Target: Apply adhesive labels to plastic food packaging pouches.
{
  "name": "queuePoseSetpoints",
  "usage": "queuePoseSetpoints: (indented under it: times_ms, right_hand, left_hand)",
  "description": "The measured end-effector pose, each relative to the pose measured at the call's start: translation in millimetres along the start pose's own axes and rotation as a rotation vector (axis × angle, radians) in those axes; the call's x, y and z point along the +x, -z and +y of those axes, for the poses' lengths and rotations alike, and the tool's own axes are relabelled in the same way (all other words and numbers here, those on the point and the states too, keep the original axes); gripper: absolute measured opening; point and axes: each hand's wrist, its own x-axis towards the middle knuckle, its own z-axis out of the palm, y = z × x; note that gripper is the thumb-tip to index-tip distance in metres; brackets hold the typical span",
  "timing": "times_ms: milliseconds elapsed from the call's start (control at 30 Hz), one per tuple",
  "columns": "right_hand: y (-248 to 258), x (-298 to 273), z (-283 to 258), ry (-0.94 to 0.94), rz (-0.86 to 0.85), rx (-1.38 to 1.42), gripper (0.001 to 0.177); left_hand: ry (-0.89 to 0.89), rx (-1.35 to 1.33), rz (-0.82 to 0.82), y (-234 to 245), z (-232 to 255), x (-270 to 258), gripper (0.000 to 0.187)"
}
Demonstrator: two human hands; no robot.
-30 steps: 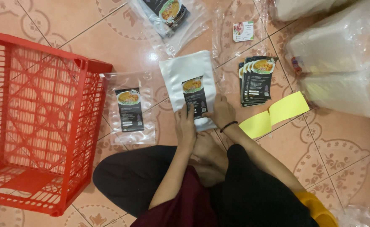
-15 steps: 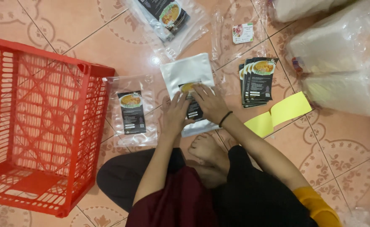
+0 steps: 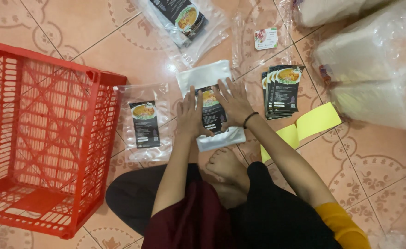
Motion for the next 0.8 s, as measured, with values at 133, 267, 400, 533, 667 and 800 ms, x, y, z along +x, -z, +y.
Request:
queuePoseSetpoints:
  times_ms: [133, 267, 400, 533, 667, 800]
  right_hand:
    - [-47.8, -27.2, 19.1, 0.110, 0.635, 0.369, 0.112]
    - [-68.1, -46.1, 5.4, -0.273, 0.777, 0.562, 0.063]
    - [-47.1, -53.5, -0.4, -0.339, 0.794, 0.676, 0.060]
    - [-48.9, -61.3, 8.5, -0.419, 0.973, 0.751, 0.037]
    - [-62.8, -90.8, 50.7, -0.462, 1.092, 0.508, 0.037]
    - [-99.5, -120.5, 84.1, -0.526, 0.956, 0.390, 0.051]
  left_hand:
    - [-0.061, -0.180, 0.522, -27.0, -15.8, -31.9, 0.117]
    - [0.379, -0.572, 0.475, -44.1, -2.2, -52.8, 0.077]
    - [0.610, -0.814, 0.449, -79.5, -20.9, -49.7, 0.041]
    - [0.580, -0.837, 0.552, -75.5, -49.5, -68.1, 0.020]
    - [0.635, -0.944, 0.630, -57.9, -106.4, -104.1, 0.018]
    - [0.750, -0.447, 0.707, -9.7, -128.6, -140.0, 0.023]
